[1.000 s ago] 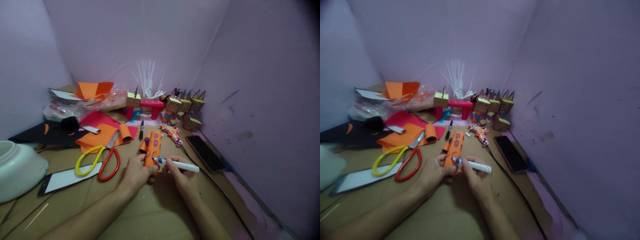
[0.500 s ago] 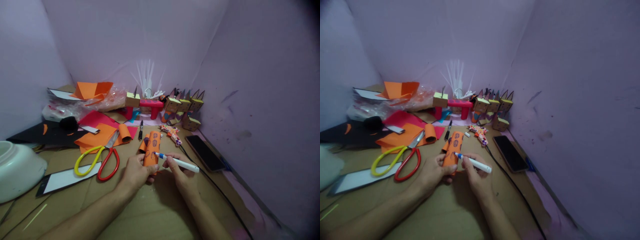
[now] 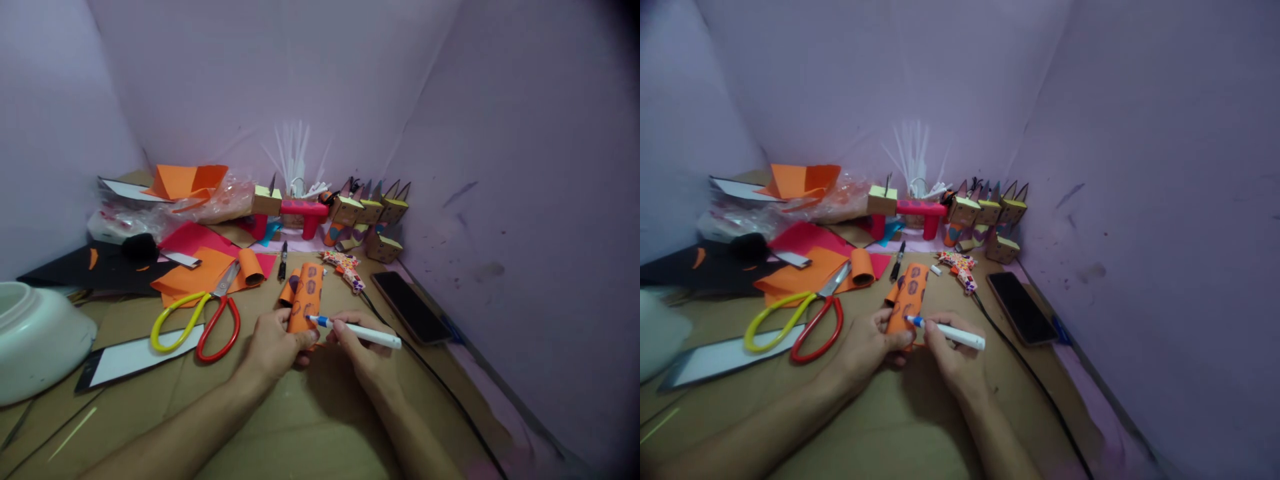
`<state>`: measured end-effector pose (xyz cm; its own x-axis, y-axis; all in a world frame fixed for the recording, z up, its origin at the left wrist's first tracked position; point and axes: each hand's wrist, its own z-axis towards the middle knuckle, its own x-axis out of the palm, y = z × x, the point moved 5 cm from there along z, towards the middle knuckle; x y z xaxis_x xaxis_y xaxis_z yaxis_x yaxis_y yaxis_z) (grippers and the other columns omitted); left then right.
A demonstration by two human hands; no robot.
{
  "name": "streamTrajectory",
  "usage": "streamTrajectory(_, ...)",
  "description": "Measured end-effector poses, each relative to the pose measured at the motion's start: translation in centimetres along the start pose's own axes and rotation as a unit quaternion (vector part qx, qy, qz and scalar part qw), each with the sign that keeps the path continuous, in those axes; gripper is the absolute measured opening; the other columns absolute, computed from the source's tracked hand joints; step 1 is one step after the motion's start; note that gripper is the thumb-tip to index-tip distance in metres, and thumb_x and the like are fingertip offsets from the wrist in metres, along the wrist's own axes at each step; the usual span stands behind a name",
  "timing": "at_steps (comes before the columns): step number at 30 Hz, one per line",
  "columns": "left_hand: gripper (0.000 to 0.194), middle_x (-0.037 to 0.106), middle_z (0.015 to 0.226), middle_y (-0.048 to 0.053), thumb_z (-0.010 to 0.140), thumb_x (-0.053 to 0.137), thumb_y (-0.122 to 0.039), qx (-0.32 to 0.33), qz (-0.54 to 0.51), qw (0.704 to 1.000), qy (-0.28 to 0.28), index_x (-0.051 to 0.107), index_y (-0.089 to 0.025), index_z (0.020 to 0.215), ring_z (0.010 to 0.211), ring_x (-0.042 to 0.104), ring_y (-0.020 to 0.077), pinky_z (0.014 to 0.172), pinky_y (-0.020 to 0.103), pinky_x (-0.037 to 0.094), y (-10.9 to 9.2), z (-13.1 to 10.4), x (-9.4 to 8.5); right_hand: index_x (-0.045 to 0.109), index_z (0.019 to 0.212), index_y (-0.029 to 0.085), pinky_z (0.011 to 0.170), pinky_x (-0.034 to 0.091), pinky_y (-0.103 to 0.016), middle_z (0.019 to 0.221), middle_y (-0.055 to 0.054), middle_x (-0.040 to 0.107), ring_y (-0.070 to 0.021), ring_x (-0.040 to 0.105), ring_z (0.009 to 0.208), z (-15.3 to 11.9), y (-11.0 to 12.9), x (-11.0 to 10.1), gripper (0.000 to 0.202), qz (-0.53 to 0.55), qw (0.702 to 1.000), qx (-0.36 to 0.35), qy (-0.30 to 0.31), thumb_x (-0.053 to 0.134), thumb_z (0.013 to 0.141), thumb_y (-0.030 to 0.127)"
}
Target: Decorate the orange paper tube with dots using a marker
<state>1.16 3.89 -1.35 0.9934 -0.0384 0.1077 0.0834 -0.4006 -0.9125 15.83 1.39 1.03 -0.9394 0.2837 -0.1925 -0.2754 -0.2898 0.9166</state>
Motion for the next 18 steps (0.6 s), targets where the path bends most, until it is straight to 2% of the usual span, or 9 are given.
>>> streamTrajectory(3, 0.023, 0.064, 0.055, 0.000, 0.059, 0.072, -0.010, -0.003, -0.002, 1.000, 0.005, 0.063, -0.009, 0.081, 0.038, 0.053, 0.0099, 0.035, 0.020, 0.046, 0.2, 0.1, -0.1, 0.068, 0.085, 0.019, 0.050, 0.049, -0.024, 0.059, 0.001, 0.067, -0.0157, 0.064, 0.052, 0.2, -0.7, -0.6, 0.014, 0.081, 0.995, 0.021, -0.047, 0.066, 0.075, 0.029)
streamTrajectory(5, 0.026, 0.062, 0.052, 0.000, 0.060, 0.073, -0.013, -0.006, -0.005, 1.000, 0.017, 0.063, -0.009, 0.083, 0.035, 0.052, 0.0096, 0.034, 0.020, 0.045, 0.4, 0.3, -0.2, 0.066, 0.087, 0.020, 0.053, 0.051, -0.024, 0.062, 0.001, 0.068, -0.0163, 0.066, 0.056, 0.4, -1.1, -0.8, 0.018, 0.131, 0.989, 0.034, -0.059, 0.069, 0.072, 0.028)
streamTrajectory(8, 0.030, 0.062, 0.052, 0.000, 0.059, 0.073, -0.017, -0.014, -0.010, 0.999, 0.029, 0.062, -0.009, 0.086, 0.035, 0.053, 0.0105, 0.035, 0.021, 0.045, 0.7, 0.5, -0.3, 0.067, 0.079, 0.019, 0.053, 0.051, -0.023, 0.067, 0.000, 0.069, -0.0159, 0.067, 0.059, 0.6, -1.5, -0.8, 0.016, 0.136, 0.988, 0.063, -0.036, 0.073, 0.070, 0.030)
streamTrajectory(11, 0.031, 0.062, 0.052, 0.000, 0.058, 0.073, -0.018, -0.018, -0.013, 0.999, 0.031, 0.061, -0.009, 0.085, 0.038, 0.055, 0.0117, 0.035, 0.021, 0.045, 0.7, 0.6, -0.5, 0.070, 0.082, 0.019, 0.054, 0.051, -0.022, 0.064, 0.001, 0.068, -0.0138, 0.065, 0.057, 0.7, -1.5, -0.6, 0.017, 0.135, 0.989, 0.068, -0.002, 0.074, 0.071, 0.032)
streamTrajectory(15, 0.030, 0.061, 0.051, 0.001, 0.058, 0.073, -0.018, -0.020, -0.020, 0.999, 0.033, 0.060, -0.009, 0.083, 0.039, 0.056, 0.0118, 0.036, 0.021, 0.047, 0.4, 0.5, -0.5, 0.071, 0.086, 0.022, 0.057, 0.052, -0.023, 0.062, 0.002, 0.069, -0.0128, 0.064, 0.057, 0.7, -2.2, -0.5, 0.017, 0.198, 0.977, 0.070, 0.029, 0.075, 0.074, 0.033)
streamTrajectory(18, 0.029, 0.061, 0.049, 0.001, 0.059, 0.072, -0.019, -0.022, -0.014, 0.999, 0.035, 0.059, -0.009, 0.083, 0.038, 0.055, 0.0117, 0.036, 0.021, 0.046, 0.3, 0.4, -0.4, 0.071, 0.081, 0.021, 0.057, 0.052, -0.024, 0.061, 0.001, 0.069, -0.0131, 0.063, 0.055, 0.8, -2.8, -0.4, 0.019, 0.232, 0.969, 0.083, 0.031, 0.073, 0.075, 0.038)
